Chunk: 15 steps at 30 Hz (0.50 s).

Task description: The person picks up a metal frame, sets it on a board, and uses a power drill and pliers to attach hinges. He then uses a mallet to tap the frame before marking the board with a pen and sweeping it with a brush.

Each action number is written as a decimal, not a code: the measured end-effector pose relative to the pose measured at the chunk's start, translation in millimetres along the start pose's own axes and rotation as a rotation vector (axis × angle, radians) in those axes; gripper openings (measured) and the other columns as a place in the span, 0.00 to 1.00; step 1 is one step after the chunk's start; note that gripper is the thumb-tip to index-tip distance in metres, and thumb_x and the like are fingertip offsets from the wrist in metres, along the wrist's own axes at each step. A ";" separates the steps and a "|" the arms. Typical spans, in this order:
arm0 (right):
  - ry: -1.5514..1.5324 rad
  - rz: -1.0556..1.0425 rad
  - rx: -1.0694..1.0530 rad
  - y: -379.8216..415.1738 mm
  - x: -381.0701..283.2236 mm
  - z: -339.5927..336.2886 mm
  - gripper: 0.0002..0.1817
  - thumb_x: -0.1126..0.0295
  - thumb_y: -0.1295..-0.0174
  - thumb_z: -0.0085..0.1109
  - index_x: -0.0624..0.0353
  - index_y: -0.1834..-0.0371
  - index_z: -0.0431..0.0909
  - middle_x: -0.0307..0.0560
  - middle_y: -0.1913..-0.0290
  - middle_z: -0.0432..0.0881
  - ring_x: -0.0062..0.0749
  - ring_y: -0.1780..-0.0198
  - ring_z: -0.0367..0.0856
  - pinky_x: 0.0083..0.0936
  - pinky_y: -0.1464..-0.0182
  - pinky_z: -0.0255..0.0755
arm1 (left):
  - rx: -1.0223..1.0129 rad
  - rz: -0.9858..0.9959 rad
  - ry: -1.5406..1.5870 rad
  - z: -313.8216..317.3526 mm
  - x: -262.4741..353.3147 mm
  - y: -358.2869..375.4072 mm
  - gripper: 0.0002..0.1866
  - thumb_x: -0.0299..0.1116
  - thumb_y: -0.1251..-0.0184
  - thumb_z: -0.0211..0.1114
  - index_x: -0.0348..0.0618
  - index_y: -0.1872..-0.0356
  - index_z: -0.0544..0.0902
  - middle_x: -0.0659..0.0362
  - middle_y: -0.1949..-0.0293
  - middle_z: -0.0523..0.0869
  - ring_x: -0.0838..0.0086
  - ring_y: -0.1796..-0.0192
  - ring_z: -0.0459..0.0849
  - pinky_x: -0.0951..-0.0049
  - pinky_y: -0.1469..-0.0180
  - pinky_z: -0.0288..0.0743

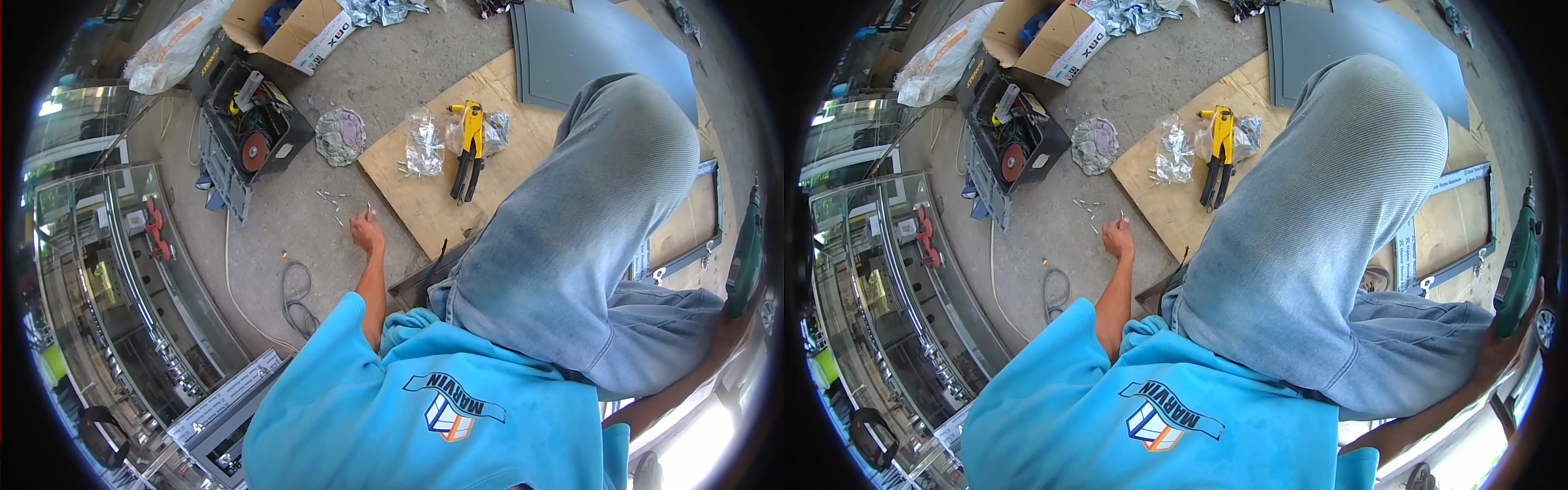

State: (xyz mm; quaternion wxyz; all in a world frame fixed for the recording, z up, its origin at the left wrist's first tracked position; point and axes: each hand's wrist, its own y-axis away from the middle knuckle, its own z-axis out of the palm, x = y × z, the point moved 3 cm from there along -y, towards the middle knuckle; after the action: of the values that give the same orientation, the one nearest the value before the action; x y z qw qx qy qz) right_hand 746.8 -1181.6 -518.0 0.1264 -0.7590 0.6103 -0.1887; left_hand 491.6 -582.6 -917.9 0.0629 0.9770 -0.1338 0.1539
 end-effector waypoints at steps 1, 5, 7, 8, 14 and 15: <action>-0.007 0.005 -0.002 -0.9 -0.2 0.4 0.39 0.78 0.49 0.46 0.44 0.30 0.53 0.45 0.34 0.65 0.46 0.41 0.72 0.33 0.47 0.71 | -0.036 -0.010 -0.037 -2.2 5.2 6.3 0.12 0.35 0.43 0.64 0.36 0.64 0.82 0.48 0.63 0.79 0.56 0.56 0.78 0.58 0.57 0.72; -0.012 0.027 0.004 -4.6 -2.6 -0.1 0.39 0.79 0.50 0.46 0.44 0.30 0.53 0.44 0.34 0.66 0.46 0.41 0.72 0.33 0.47 0.71 | 0.017 -0.065 -0.005 13.3 7.0 7.3 0.09 0.32 0.44 0.63 0.38 0.66 0.82 0.50 0.63 0.79 0.56 0.56 0.79 0.58 0.58 0.74; -0.027 -0.023 0.023 -5.9 -6.7 -1.6 0.39 0.79 0.50 0.46 0.44 0.30 0.53 0.45 0.34 0.66 0.46 0.42 0.73 0.33 0.48 0.72 | 0.008 -0.022 -0.108 16.2 8.9 3.7 0.10 0.30 0.44 0.60 0.35 0.64 0.80 0.48 0.61 0.79 0.55 0.56 0.79 0.58 0.57 0.76; -0.032 -0.039 0.027 -5.7 -8.5 -2.2 0.39 0.79 0.50 0.46 0.43 0.30 0.53 0.45 0.35 0.66 0.46 0.42 0.74 0.33 0.48 0.72 | 0.008 -0.021 -0.111 17.1 7.8 1.5 0.10 0.30 0.44 0.60 0.35 0.64 0.80 0.48 0.61 0.79 0.55 0.56 0.79 0.58 0.57 0.76; 0.013 0.027 -0.006 0.0 0.3 -0.2 0.40 0.79 0.51 0.47 0.42 0.30 0.52 0.42 0.33 0.65 0.45 0.42 0.74 0.32 0.50 0.74 | -0.283 0.249 -0.365 2.2 15.2 -16.4 0.15 0.32 0.42 0.55 0.29 0.60 0.74 0.40 0.60 0.78 0.53 0.59 0.82 0.58 0.59 0.78; 0.029 0.027 -0.008 1.4 1.7 0.7 0.41 0.80 0.51 0.47 0.42 0.30 0.51 0.41 0.33 0.64 0.45 0.42 0.74 0.32 0.50 0.74 | -0.313 0.358 -0.379 4.8 10.1 -19.6 0.15 0.33 0.42 0.53 0.29 0.61 0.74 0.40 0.60 0.78 0.52 0.60 0.83 0.57 0.59 0.78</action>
State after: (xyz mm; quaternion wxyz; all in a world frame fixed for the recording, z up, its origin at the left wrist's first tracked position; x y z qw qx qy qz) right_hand 746.2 -1183.6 -519.0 0.1171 -0.7482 0.6231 -0.1956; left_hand 507.7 -567.1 -920.8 0.1585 0.9275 -0.3355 -0.0450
